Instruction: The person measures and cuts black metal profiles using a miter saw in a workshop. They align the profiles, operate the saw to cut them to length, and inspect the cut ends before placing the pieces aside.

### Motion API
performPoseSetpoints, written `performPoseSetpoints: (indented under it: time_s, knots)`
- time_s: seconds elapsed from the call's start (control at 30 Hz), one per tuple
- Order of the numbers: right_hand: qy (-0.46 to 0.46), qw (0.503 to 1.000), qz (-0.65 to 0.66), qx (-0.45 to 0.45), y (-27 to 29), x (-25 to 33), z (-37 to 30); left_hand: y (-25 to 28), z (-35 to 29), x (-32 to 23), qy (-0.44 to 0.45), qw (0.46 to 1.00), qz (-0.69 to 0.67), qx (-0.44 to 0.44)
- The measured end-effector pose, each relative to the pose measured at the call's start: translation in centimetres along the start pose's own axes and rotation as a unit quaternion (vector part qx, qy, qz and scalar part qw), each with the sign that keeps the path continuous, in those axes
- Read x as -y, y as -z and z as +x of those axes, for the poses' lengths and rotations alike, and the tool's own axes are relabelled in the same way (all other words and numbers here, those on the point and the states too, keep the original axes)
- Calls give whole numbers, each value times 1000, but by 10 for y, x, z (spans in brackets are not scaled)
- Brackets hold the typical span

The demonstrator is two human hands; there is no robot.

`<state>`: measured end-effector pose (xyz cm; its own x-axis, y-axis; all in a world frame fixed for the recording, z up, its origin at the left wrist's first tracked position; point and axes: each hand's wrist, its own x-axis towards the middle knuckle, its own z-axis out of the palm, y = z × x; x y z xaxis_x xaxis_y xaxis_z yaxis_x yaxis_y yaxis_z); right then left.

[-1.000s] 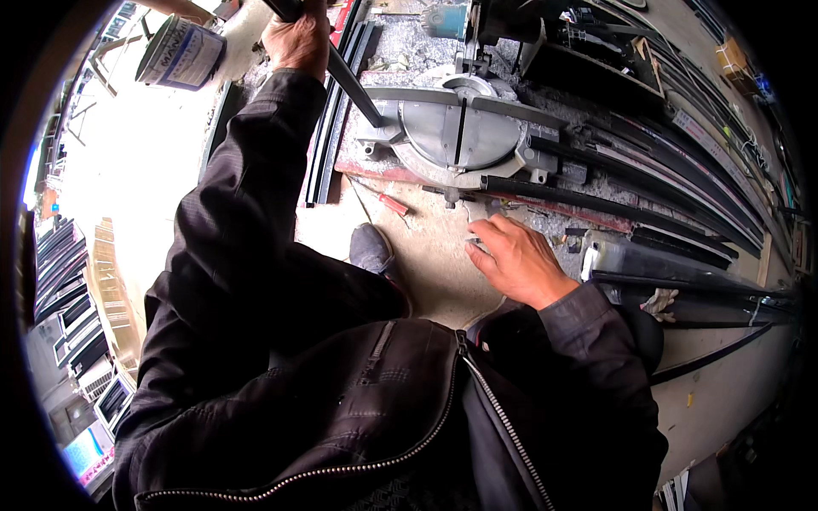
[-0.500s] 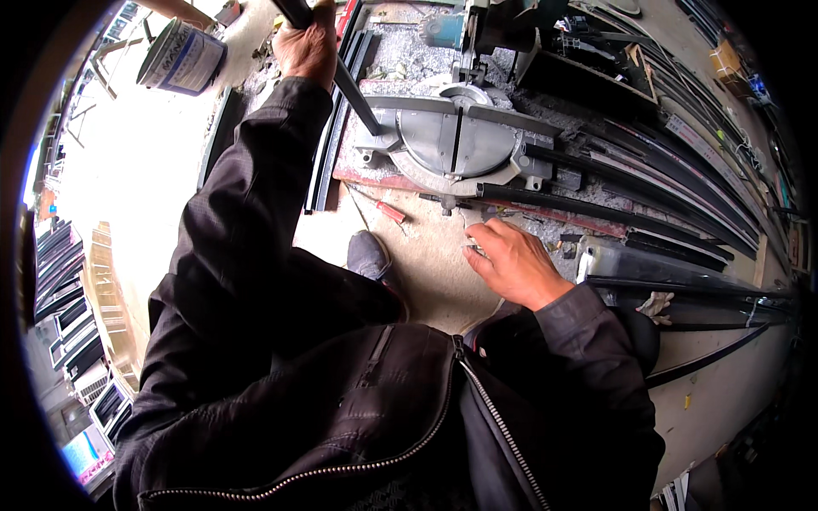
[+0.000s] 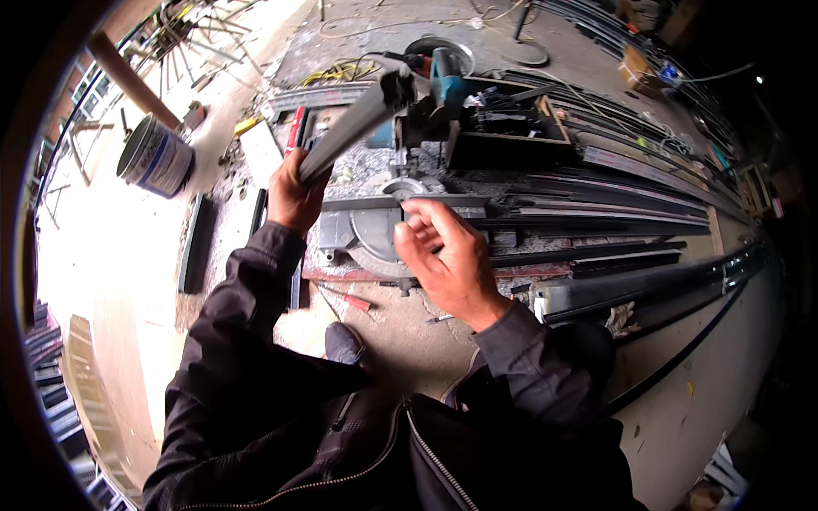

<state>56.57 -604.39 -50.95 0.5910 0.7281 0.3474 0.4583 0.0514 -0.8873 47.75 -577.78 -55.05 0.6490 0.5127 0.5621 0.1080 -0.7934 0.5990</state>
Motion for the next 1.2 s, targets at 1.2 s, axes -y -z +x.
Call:
performPoseSetpoints:
  time_s: [1.2]
  knots:
    - [225, 969, -40, -94, -4, 105, 27, 24, -28, -35, -128, 989, 55, -54]
